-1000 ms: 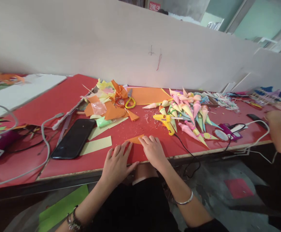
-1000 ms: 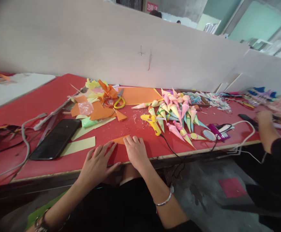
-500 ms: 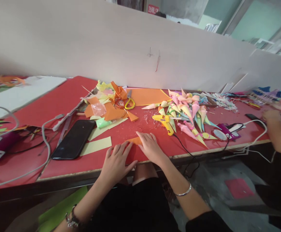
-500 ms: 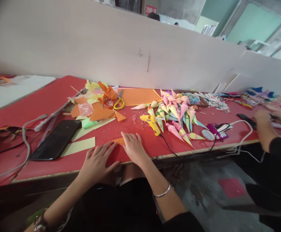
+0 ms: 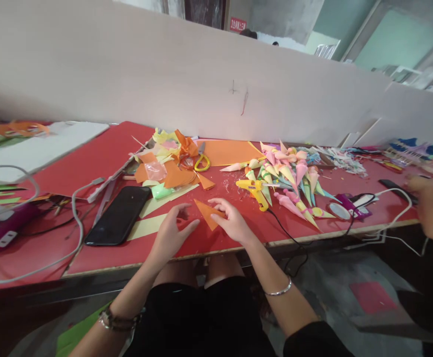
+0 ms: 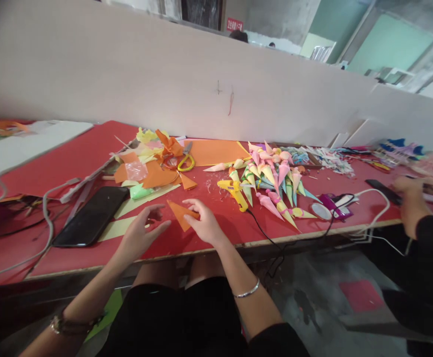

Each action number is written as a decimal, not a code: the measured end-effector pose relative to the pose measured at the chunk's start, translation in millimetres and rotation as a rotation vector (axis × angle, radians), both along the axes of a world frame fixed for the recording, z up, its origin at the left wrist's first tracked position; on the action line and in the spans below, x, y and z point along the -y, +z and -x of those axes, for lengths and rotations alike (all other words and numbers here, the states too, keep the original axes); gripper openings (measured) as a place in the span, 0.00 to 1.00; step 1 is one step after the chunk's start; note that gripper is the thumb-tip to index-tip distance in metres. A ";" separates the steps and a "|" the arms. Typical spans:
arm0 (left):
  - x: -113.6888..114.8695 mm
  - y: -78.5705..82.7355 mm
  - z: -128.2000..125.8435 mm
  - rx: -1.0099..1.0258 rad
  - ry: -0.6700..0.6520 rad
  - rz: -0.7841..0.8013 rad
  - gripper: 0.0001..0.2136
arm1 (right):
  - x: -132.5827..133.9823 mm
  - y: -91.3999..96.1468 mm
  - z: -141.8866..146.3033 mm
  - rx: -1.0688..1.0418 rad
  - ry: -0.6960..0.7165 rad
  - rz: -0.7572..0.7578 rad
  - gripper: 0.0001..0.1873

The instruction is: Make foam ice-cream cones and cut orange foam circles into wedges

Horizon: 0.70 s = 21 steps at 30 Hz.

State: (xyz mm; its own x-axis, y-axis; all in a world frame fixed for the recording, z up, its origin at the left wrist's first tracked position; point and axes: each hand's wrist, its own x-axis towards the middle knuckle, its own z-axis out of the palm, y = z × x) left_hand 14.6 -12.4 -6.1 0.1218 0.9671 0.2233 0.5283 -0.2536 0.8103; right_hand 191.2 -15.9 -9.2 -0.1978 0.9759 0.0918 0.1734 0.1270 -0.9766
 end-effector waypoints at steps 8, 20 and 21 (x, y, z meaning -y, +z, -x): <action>-7.0 26.2 -12.9 0.162 -0.115 0.179 0.13 | 10.7 5.5 6.2 -0.162 0.041 0.038 0.14; -34.7 32.4 4.0 0.266 0.080 0.067 0.14 | 17.0 2.1 1.1 -0.126 0.060 0.022 0.10; -35.3 31.4 5.8 0.296 0.102 0.073 0.15 | 17.2 1.5 0.7 -0.126 0.047 0.029 0.10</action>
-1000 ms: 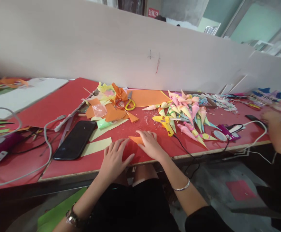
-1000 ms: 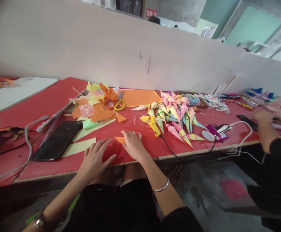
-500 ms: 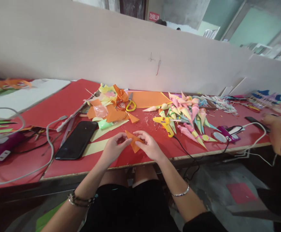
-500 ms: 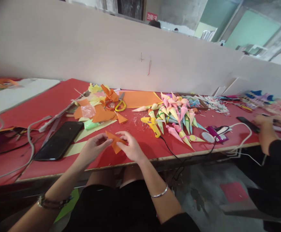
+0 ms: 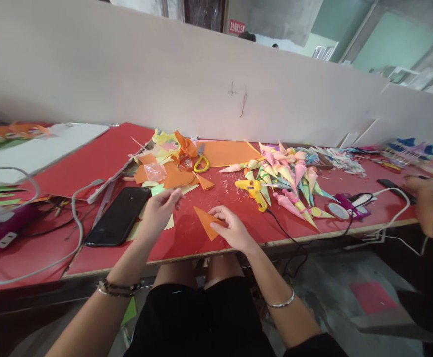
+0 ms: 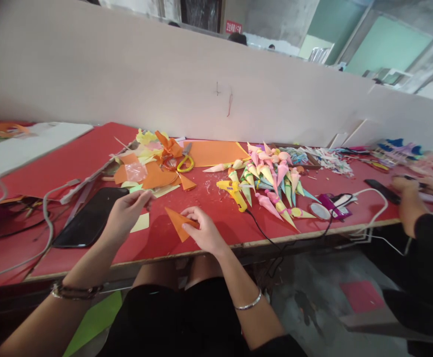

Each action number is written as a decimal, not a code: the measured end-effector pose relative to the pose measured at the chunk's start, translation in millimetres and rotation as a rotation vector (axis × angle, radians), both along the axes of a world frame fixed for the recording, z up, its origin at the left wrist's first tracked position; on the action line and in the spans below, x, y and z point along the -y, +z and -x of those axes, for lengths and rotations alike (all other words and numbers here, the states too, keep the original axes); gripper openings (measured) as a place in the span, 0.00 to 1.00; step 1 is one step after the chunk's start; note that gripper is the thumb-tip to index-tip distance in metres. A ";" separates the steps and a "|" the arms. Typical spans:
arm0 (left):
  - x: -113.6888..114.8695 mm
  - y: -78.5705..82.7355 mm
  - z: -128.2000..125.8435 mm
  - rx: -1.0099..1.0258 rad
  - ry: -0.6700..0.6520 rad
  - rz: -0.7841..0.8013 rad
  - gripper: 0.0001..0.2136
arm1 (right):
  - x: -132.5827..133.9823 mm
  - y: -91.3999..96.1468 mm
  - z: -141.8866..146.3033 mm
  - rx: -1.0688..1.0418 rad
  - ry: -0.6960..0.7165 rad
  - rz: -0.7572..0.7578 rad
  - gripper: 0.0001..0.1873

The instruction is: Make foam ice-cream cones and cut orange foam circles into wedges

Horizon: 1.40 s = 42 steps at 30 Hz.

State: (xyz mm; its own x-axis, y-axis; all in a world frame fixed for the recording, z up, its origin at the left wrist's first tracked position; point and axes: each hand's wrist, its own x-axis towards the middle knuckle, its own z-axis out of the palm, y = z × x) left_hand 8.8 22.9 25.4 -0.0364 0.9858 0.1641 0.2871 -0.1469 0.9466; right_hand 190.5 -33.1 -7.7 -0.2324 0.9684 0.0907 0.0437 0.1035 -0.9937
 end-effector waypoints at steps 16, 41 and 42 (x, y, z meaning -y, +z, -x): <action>4.0 -1.4 -7.5 -0.222 -0.202 -0.016 0.19 | 1.2 -1.6 -0.3 0.012 -0.015 -0.052 0.09; 28.4 -7.1 2.3 -0.497 -0.653 0.110 0.24 | -1.4 5.5 -6.7 0.022 -0.073 0.097 0.13; 28.9 -7.7 3.8 -0.497 -0.673 0.126 0.23 | -0.8 7.0 -6.8 0.026 -0.072 0.102 0.13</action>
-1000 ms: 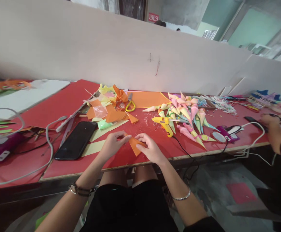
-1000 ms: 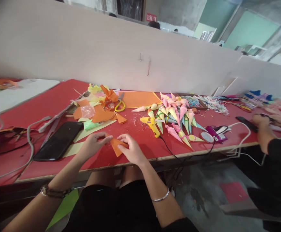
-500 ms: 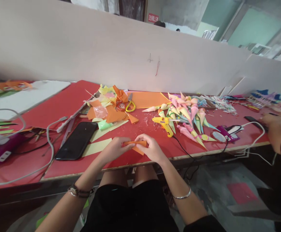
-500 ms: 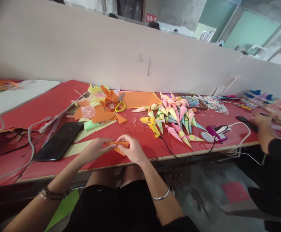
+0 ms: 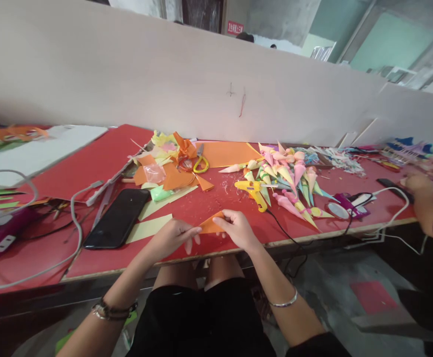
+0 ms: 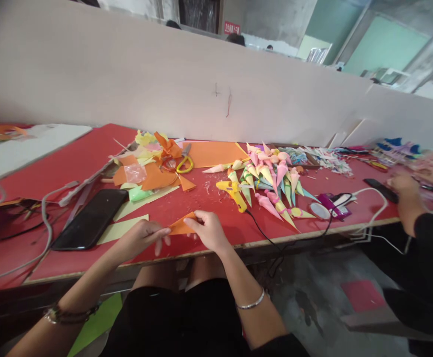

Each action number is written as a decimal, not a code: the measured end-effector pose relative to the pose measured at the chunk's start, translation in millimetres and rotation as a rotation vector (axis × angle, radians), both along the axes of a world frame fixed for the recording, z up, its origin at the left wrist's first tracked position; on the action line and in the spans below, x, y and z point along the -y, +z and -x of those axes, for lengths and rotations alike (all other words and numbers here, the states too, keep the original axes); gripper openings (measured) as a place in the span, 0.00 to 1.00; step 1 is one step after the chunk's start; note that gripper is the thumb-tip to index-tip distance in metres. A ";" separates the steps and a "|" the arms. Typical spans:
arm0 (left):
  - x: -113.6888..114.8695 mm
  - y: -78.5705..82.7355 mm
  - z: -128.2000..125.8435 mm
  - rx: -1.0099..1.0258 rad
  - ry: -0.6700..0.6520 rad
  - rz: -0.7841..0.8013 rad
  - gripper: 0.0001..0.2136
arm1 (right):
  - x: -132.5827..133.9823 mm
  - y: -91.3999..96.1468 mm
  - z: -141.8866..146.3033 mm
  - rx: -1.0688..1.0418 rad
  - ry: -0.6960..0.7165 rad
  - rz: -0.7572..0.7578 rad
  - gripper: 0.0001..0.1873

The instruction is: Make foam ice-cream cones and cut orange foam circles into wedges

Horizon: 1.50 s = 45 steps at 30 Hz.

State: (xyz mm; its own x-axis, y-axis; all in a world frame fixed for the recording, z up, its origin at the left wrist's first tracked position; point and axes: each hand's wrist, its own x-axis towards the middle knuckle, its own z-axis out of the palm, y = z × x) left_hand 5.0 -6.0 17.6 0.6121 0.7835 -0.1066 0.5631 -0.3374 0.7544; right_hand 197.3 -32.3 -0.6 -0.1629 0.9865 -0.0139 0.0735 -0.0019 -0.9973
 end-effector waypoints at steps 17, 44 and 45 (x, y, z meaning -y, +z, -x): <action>16.1 1.1 14.8 0.062 0.191 -0.111 0.18 | 2.0 15.2 -8.9 0.185 0.081 -0.067 0.15; -5.1 -18.7 35.6 0.237 0.352 0.112 0.26 | -117.9 15.2 45.7 0.413 -0.083 -0.279 0.19; -4.6 -21.3 37.9 0.263 0.392 0.134 0.26 | -133.6 17.1 49.6 0.547 -0.129 -0.293 0.16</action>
State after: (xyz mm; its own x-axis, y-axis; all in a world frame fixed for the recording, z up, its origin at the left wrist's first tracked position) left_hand -32.9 -1.3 -3.7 0.2938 0.9503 -0.1033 0.4126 -0.0286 0.9105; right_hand 147.8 101.4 16.5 -0.0876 0.9734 0.2118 0.5903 0.2220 -0.7760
